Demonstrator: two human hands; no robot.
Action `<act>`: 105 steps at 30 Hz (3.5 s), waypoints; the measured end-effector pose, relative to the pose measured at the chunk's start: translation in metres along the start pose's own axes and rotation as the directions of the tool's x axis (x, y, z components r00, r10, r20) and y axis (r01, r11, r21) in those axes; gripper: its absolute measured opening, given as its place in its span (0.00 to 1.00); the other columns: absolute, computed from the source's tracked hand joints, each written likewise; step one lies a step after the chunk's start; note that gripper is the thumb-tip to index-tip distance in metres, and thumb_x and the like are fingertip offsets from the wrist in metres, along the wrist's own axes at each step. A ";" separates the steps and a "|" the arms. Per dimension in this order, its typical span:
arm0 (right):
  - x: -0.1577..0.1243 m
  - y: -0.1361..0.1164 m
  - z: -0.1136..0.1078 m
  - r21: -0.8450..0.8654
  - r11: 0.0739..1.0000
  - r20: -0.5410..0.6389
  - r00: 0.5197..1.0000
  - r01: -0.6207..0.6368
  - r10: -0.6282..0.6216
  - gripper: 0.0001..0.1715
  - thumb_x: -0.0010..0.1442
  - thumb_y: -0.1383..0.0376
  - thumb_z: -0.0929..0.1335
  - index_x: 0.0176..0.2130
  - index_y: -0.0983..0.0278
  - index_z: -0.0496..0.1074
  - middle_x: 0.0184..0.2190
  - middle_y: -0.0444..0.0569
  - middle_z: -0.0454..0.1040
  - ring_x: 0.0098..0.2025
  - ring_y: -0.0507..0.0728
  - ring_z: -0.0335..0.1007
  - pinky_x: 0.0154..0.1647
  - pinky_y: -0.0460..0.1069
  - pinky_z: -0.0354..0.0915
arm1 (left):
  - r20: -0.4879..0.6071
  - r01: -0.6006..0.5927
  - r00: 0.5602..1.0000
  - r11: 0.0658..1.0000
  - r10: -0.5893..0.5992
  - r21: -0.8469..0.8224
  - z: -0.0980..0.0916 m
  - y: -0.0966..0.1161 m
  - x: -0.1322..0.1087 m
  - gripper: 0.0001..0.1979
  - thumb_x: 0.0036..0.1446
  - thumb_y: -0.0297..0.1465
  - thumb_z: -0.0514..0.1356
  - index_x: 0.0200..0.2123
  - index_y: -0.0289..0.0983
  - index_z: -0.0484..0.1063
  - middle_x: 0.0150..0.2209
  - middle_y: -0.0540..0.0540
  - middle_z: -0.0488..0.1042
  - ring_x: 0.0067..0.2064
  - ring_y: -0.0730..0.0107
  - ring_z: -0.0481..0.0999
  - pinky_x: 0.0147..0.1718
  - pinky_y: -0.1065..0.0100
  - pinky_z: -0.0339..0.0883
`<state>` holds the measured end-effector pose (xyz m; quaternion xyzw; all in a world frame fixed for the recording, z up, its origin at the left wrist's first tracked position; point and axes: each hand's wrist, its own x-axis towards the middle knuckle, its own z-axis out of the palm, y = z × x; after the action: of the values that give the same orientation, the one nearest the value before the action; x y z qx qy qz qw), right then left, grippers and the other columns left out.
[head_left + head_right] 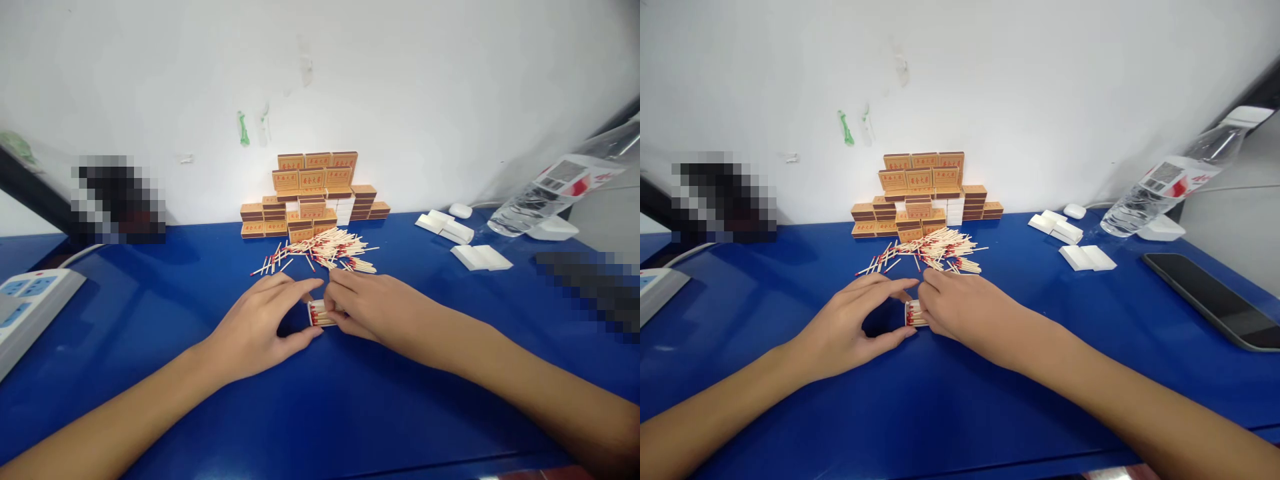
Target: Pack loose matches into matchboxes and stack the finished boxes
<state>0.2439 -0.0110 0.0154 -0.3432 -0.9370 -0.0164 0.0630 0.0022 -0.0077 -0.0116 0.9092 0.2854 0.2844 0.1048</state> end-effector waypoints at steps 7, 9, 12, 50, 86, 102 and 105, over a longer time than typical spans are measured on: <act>-0.004 0.005 -0.006 0.243 0.969 0.005 0.999 -0.036 0.036 0.11 0.75 0.63 0.66 0.45 0.66 0.77 0.43 0.53 0.76 0.39 0.58 0.76 0.40 0.52 0.69 | -0.001 0.005 1.000 1.000 -0.005 0.001 -0.002 0.001 0.000 0.28 0.66 0.34 0.68 0.66 0.38 0.66 0.49 0.43 0.82 0.50 0.57 0.79 0.51 0.53 0.75; -0.006 0.010 -0.007 0.276 0.960 -0.004 0.999 -0.048 0.051 0.10 0.75 0.63 0.67 0.46 0.65 0.76 0.43 0.51 0.76 0.39 0.57 0.75 0.40 0.52 0.67 | -0.003 0.008 1.000 1.000 -0.008 0.011 -0.002 0.001 0.000 0.28 0.66 0.35 0.68 0.66 0.38 0.66 0.50 0.42 0.82 0.50 0.57 0.79 0.52 0.52 0.75; -0.009 0.017 -0.010 0.286 0.956 0.011 0.998 -0.060 0.059 0.05 0.72 0.66 0.69 0.45 0.64 0.76 0.42 0.49 0.75 0.37 0.55 0.72 0.38 0.51 0.64 | -0.002 0.016 1.000 1.000 -0.016 0.020 -0.002 0.001 -0.001 0.28 0.65 0.35 0.68 0.65 0.38 0.66 0.51 0.42 0.82 0.51 0.56 0.80 0.53 0.51 0.75; -0.020 0.086 -0.001 0.245 0.913 0.126 0.944 -0.328 0.305 0.18 0.72 0.53 0.63 0.38 0.61 0.71 0.37 0.51 0.74 0.36 0.58 0.69 0.38 0.53 0.64 | 0.011 0.039 0.999 0.999 -0.039 0.031 -0.002 0.000 -0.001 0.28 0.67 0.37 0.67 0.66 0.40 0.66 0.46 0.44 0.82 0.50 0.56 0.80 0.54 0.49 0.75; -0.003 0.010 -0.006 0.312 0.948 0.071 0.997 -0.060 0.039 0.09 0.74 0.62 0.68 0.46 0.65 0.77 0.44 0.52 0.76 0.40 0.57 0.75 0.41 0.52 0.67 | 0.008 0.039 0.999 0.999 -0.039 0.018 0.000 0.000 -0.001 0.29 0.66 0.36 0.68 0.67 0.39 0.65 0.52 0.42 0.82 0.52 0.56 0.80 0.53 0.50 0.75; -0.007 0.017 -0.006 0.342 0.938 0.032 0.998 -0.065 0.058 0.05 0.72 0.66 0.70 0.43 0.63 0.78 0.40 0.48 0.77 0.36 0.54 0.73 0.37 0.49 0.62 | -0.001 0.039 0.999 0.998 -0.039 0.040 -0.002 0.000 -0.002 0.30 0.65 0.37 0.68 0.66 0.39 0.65 0.52 0.42 0.82 0.52 0.55 0.81 0.55 0.50 0.74; -0.007 0.016 -0.005 0.350 0.934 0.036 0.998 -0.069 0.060 0.06 0.72 0.67 0.69 0.41 0.64 0.77 0.39 0.48 0.77 0.35 0.54 0.72 0.37 0.49 0.62 | -0.003 0.042 0.999 0.999 -0.042 0.033 -0.001 -0.001 -0.002 0.30 0.65 0.36 0.69 0.67 0.39 0.65 0.51 0.42 0.82 0.52 0.55 0.80 0.55 0.51 0.74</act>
<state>0.2598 -0.0039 0.0188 -0.3573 -0.9138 0.1571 0.1123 -0.0002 -0.0079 -0.0122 0.9043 0.3091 0.2783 0.0956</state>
